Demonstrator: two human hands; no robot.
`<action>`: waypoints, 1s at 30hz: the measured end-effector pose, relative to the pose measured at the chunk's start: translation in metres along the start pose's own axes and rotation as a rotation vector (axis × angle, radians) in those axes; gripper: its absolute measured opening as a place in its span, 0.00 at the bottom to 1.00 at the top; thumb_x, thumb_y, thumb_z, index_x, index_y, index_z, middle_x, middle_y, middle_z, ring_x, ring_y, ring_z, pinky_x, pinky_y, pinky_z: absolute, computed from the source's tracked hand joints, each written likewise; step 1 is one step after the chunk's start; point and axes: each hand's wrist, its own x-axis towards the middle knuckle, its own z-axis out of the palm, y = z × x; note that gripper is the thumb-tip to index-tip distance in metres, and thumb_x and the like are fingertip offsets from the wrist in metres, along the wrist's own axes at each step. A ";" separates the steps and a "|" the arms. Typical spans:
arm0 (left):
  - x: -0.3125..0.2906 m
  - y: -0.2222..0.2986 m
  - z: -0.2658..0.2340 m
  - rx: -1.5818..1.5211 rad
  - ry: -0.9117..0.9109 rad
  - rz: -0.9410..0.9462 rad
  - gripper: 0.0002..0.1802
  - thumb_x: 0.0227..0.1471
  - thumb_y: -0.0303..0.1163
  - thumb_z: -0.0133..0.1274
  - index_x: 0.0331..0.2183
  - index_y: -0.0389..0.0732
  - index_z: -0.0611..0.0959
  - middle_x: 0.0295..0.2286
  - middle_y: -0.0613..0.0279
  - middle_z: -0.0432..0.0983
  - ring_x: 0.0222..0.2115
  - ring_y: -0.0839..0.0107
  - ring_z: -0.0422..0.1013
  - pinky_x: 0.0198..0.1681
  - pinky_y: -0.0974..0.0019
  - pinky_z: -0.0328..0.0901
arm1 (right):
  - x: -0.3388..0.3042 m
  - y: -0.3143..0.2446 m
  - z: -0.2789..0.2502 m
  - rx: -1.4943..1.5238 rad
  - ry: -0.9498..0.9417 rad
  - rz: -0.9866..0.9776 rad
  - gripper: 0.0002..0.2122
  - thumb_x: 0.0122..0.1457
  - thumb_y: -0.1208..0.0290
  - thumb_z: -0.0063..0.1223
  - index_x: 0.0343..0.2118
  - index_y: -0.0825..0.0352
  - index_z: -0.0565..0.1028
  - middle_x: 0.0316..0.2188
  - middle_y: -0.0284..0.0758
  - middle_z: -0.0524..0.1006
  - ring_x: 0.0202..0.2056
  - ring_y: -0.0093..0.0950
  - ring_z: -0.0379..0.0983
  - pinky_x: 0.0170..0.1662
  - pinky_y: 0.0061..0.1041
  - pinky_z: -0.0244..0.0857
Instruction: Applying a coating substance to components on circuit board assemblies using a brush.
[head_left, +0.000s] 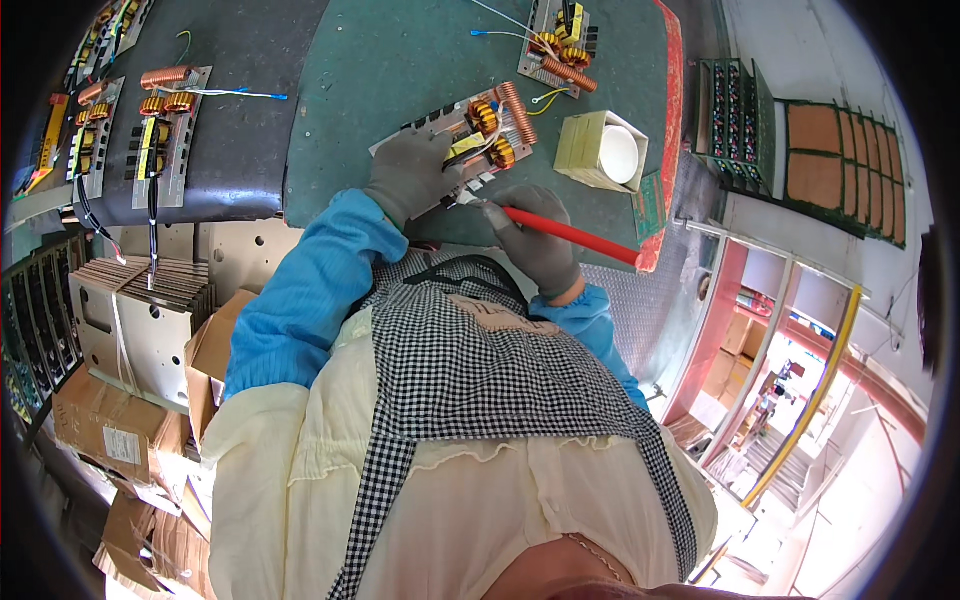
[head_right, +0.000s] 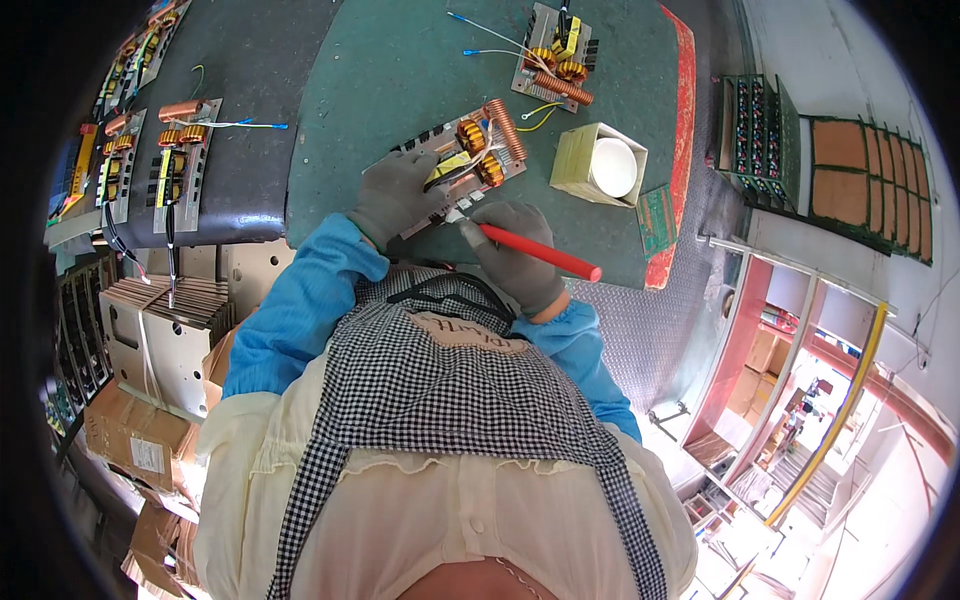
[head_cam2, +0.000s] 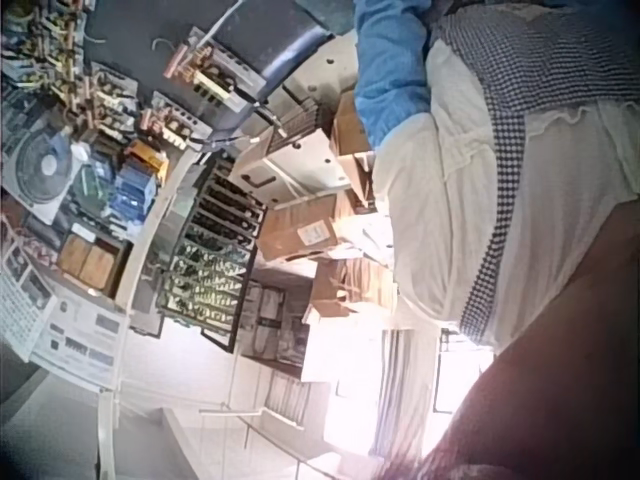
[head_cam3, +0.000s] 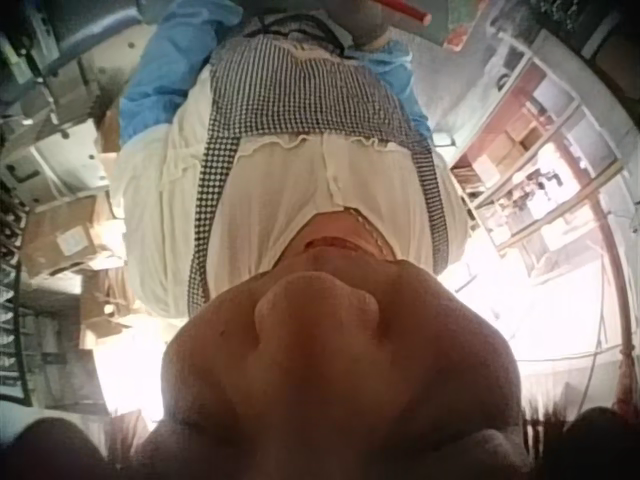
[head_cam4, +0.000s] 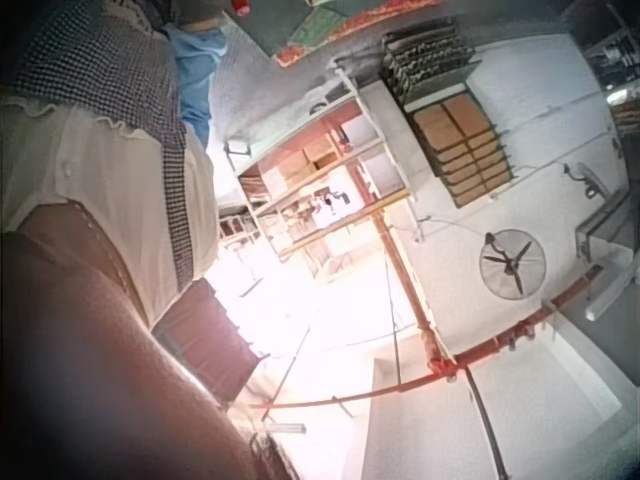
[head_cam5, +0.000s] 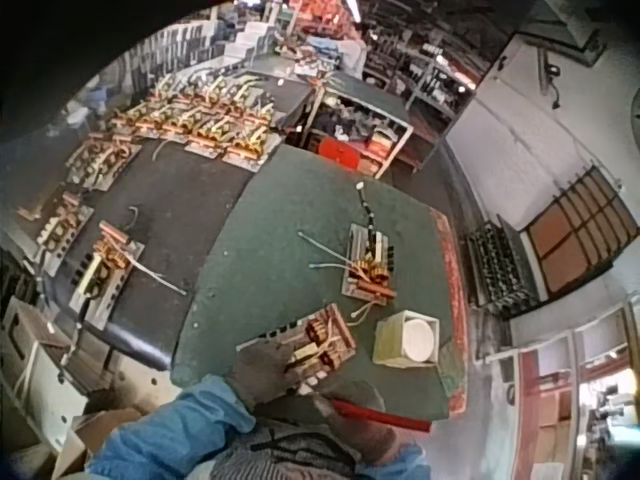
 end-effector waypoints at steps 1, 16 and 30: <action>0.000 0.001 0.001 -0.001 -0.002 0.005 0.23 0.50 0.49 0.61 0.43 0.43 0.84 0.41 0.57 0.81 0.44 0.57 0.77 0.47 0.55 0.72 | 0.000 0.000 -0.002 -0.005 0.002 0.036 0.07 0.54 0.69 0.66 0.31 0.66 0.80 0.29 0.39 0.80 0.34 0.41 0.77 0.39 0.38 0.70; -0.002 -0.004 0.016 0.042 0.062 -0.019 0.28 0.49 0.47 0.58 0.50 0.44 0.82 0.45 0.53 0.81 0.45 0.54 0.77 0.47 0.51 0.73 | -0.018 0.047 -0.133 0.230 0.431 0.272 0.07 0.55 0.75 0.66 0.36 0.68 0.80 0.33 0.39 0.81 0.34 0.36 0.77 0.40 0.33 0.71; -0.002 0.006 0.008 0.046 -0.011 -0.112 0.30 0.50 0.49 0.58 0.53 0.48 0.80 0.43 0.55 0.82 0.45 0.55 0.77 0.47 0.50 0.73 | 0.011 0.116 -0.156 -0.751 0.160 -0.094 0.11 0.53 0.68 0.64 0.40 0.53 0.82 0.33 0.33 0.81 0.39 0.38 0.75 0.45 0.41 0.65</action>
